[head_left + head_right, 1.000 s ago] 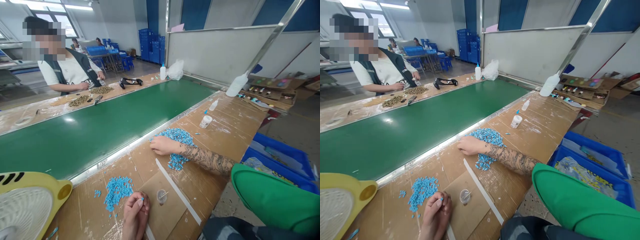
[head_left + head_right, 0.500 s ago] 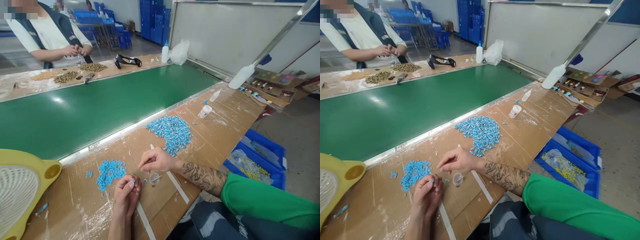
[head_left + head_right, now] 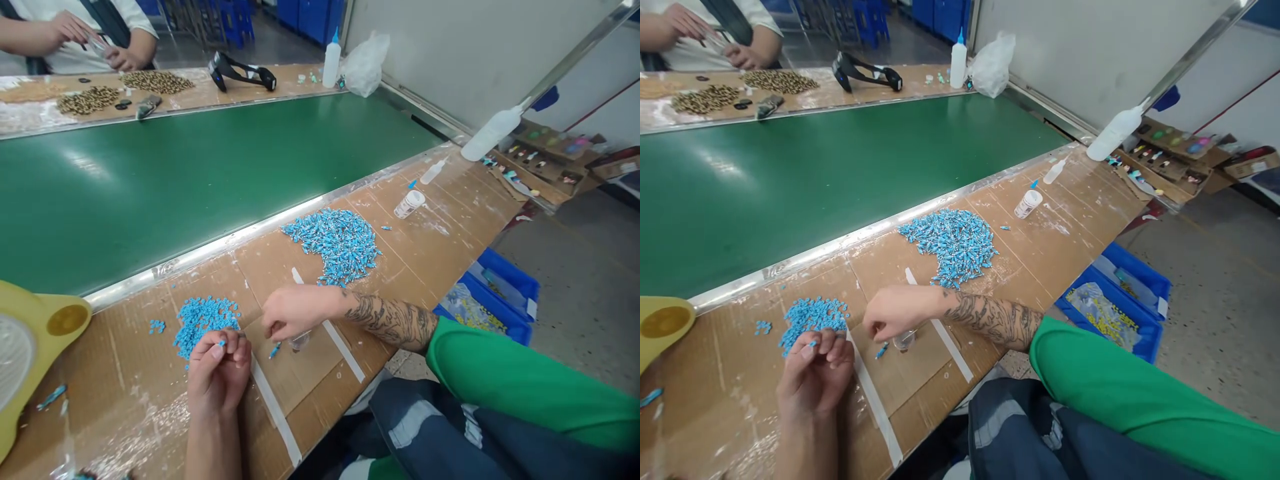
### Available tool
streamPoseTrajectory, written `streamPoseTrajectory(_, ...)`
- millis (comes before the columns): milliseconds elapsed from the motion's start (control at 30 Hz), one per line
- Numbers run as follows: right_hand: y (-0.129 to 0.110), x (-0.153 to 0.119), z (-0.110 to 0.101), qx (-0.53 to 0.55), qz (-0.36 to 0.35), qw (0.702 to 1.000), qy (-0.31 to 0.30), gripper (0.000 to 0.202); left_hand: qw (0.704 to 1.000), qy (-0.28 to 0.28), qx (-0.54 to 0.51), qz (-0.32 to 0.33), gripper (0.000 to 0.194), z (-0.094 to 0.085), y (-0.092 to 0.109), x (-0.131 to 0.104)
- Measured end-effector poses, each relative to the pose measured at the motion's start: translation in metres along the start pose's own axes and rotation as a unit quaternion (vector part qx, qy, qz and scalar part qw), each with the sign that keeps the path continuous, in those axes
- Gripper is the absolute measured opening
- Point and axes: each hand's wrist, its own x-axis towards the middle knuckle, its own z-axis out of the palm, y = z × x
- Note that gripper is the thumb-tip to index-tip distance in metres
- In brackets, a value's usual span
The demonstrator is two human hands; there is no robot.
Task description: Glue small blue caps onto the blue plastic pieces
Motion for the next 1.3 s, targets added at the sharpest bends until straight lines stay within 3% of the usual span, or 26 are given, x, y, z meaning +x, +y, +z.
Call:
streamPoseTrajectory(100,-0.015,0.024,0.004,-0.112,0.004,0.989,-0.096,0.014,1.000,0.021,-0.008,0.018,0.019,-0.002,0.008,-0.001)
streamPoseTrajectory(233,-0.027,0.040,0.013,-0.165,0.002,0.979,-0.122,0.010,0.999,0.022,-0.014,0.030,0.022,-0.003,0.012,-0.002)
streamPoseTrajectory(333,-0.024,0.039,0.010,-0.166,-0.018,0.978,-0.129,0.011,0.999,0.017,-0.021,0.025,0.022,-0.004,0.011,-0.003)
streamPoseTrajectory(433,-0.013,0.028,-0.002,-0.111,-0.017,0.990,-0.083,0.013,1.000,0.006,-0.021,0.019,0.020,-0.004,0.008,-0.004)
streamPoseTrajectory(567,0.001,0.007,-0.016,0.086,-0.001,0.996,0.032,0.009,1.000,-0.010,-0.013,0.014,0.017,-0.003,0.004,-0.005)
streamPoseTrajectory(667,0.002,-0.004,-0.015,0.230,0.001,0.965,0.123,0.020,1.000,-0.018,-0.010,0.009,0.016,-0.001,0.001,-0.004)
streamPoseTrajectory(800,-0.005,-0.004,-0.007,0.311,-0.043,0.924,0.218,0.017,1.000,-0.022,0.002,-0.001,0.015,-0.001,-0.003,-0.004)
streamPoseTrajectory(1033,-0.018,-0.001,-0.001,0.353,-0.050,0.900,0.249,0.016,1.000,-0.018,0.021,-0.011,0.015,-0.003,-0.006,-0.004)
streamPoseTrajectory(1200,-0.023,-0.003,0.004,0.387,0.019,0.886,0.253,0.015,0.999,-0.029,0.036,-0.020,0.015,-0.002,-0.009,-0.003)
streamPoseTrajectory(1300,-0.025,-0.003,0.004,0.364,0.029,0.893,0.263,0.015,0.999,-0.030,0.041,-0.017,0.013,-0.001,-0.010,-0.003)
